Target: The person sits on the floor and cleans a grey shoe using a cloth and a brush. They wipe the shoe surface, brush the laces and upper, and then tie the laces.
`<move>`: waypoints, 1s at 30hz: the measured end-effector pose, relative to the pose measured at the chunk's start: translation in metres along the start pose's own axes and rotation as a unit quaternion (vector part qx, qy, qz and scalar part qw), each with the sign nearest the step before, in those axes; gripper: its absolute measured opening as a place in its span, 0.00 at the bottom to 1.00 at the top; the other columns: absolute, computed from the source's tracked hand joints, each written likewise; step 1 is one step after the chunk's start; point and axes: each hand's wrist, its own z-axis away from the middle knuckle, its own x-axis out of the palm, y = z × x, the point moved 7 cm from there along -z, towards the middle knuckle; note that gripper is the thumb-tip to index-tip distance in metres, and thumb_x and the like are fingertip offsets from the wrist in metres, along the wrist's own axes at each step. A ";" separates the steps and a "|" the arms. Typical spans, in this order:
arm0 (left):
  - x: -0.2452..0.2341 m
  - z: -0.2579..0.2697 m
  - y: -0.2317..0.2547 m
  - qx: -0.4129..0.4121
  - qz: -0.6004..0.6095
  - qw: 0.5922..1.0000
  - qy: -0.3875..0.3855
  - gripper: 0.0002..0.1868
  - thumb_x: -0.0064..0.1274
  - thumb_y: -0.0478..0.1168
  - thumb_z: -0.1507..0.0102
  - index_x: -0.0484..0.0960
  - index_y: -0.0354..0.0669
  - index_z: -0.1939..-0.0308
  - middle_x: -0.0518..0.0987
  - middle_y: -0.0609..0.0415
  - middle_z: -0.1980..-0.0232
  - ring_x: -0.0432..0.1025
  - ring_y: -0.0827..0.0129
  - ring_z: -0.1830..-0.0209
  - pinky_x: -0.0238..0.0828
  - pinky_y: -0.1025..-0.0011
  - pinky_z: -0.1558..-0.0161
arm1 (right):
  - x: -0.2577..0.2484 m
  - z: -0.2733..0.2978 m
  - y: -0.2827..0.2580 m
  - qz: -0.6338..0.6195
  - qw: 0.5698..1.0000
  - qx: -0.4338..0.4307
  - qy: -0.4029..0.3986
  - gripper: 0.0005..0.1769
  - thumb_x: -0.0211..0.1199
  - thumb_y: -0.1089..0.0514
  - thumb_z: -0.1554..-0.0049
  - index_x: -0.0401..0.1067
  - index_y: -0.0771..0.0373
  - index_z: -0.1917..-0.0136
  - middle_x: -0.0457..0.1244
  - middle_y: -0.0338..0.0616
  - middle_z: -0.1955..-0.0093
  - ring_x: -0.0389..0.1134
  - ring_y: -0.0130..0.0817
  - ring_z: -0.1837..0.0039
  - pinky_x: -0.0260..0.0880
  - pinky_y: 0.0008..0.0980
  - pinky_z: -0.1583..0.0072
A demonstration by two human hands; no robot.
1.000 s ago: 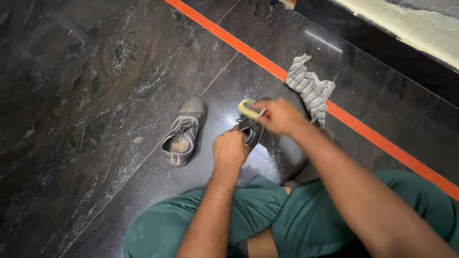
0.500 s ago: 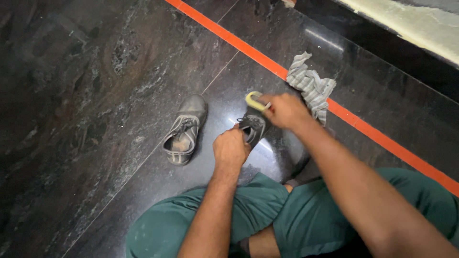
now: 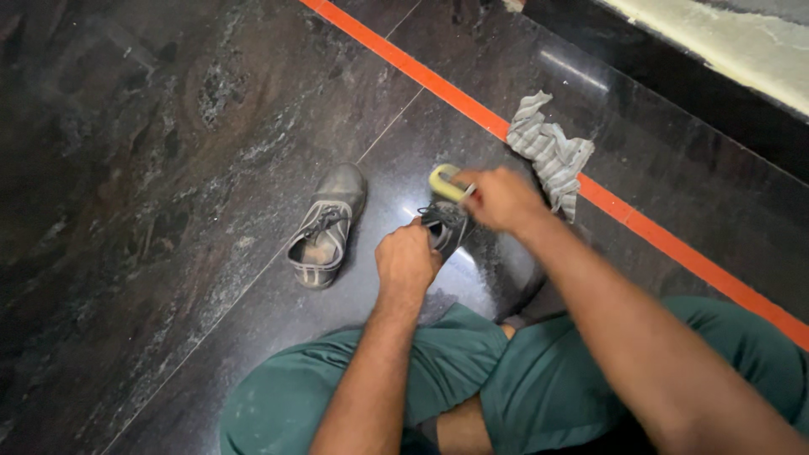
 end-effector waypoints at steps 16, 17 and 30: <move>-0.004 0.000 0.000 -0.005 0.001 1.000 0.012 0.18 0.59 0.39 0.45 0.82 0.38 0.52 0.84 0.38 0.64 0.80 0.45 0.63 0.78 0.51 0.57 | -0.008 0.005 0.012 -0.010 0.999 0.013 0.046 0.24 0.69 0.54 0.47 0.75 0.50 0.36 0.71 0.53 0.52 0.73 0.55 0.50 0.72 0.51 0.47; -0.005 0.001 0.000 -0.009 0.006 1.000 0.019 0.17 0.58 0.40 0.44 0.82 0.38 0.52 0.84 0.38 0.64 0.80 0.45 0.63 0.77 0.51 0.57 | -0.011 0.006 0.013 0.006 0.996 0.043 0.071 0.24 0.68 0.55 0.45 0.75 0.50 0.35 0.71 0.54 0.52 0.72 0.56 0.50 0.72 0.51 0.47; -0.007 0.001 -0.003 -0.018 0.005 1.000 0.001 0.16 0.57 0.41 0.44 0.83 0.40 0.54 0.84 0.39 0.64 0.80 0.45 0.62 0.78 0.52 0.57 | -0.009 0.008 0.008 -0.020 0.999 0.050 -0.001 0.25 0.69 0.53 0.49 0.75 0.49 0.37 0.72 0.53 0.55 0.73 0.54 0.51 0.72 0.50 0.46</move>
